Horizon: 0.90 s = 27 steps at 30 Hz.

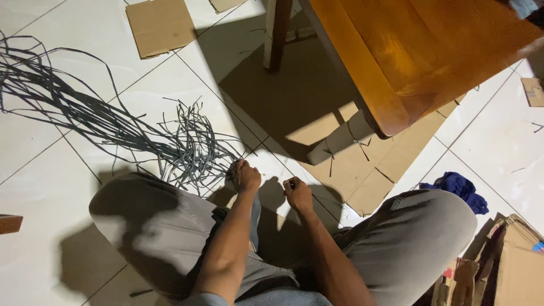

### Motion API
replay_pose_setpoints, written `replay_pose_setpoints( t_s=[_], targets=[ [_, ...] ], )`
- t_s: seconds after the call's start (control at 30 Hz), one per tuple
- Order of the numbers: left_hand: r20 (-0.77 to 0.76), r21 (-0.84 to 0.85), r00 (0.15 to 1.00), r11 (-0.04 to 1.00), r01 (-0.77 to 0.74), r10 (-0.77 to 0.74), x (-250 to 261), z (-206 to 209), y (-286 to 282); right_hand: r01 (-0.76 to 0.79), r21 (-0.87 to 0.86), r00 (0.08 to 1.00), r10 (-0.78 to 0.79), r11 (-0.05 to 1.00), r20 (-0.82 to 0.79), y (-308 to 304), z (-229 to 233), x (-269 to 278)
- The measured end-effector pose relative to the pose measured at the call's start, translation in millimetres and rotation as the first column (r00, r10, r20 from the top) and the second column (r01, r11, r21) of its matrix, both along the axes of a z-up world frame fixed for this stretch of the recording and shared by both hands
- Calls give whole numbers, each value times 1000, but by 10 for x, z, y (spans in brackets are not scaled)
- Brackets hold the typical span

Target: The person wraps the legs of a wooden chair with thin black strands and places a piece of cardboard on top of the chair seat.

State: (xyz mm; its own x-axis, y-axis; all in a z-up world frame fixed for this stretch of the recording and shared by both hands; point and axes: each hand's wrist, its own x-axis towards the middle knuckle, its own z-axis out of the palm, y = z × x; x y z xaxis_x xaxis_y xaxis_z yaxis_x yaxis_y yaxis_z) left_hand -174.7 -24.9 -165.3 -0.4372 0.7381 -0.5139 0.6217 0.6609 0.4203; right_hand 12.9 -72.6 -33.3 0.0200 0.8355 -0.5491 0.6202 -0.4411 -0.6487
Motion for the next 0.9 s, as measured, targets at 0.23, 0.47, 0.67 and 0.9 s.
replay_pose_setpoints(
  t_s=[0.23, 0.47, 0.67, 0.9],
  targets=[
    [375, 223, 915, 944, -245, 148, 558, 1817, -300, 153, 90, 988, -149, 984, -50, 57, -175, 1],
    [224, 630, 783, 699, 338, -581, 905, 1486, -538, 470, 122, 866, -430, 874, -255, 154, -102, 174],
    [174, 683, 666, 576, 449, -725, 1024, 1013, -578, 476, 71, 879, -475, 876, -42, 249, -231, 407],
    [384, 336, 794, 872, 355, -471, 1139, 501, -471, 546, 117, 837, -538, 829, -97, 237, -322, 492]
  ],
)
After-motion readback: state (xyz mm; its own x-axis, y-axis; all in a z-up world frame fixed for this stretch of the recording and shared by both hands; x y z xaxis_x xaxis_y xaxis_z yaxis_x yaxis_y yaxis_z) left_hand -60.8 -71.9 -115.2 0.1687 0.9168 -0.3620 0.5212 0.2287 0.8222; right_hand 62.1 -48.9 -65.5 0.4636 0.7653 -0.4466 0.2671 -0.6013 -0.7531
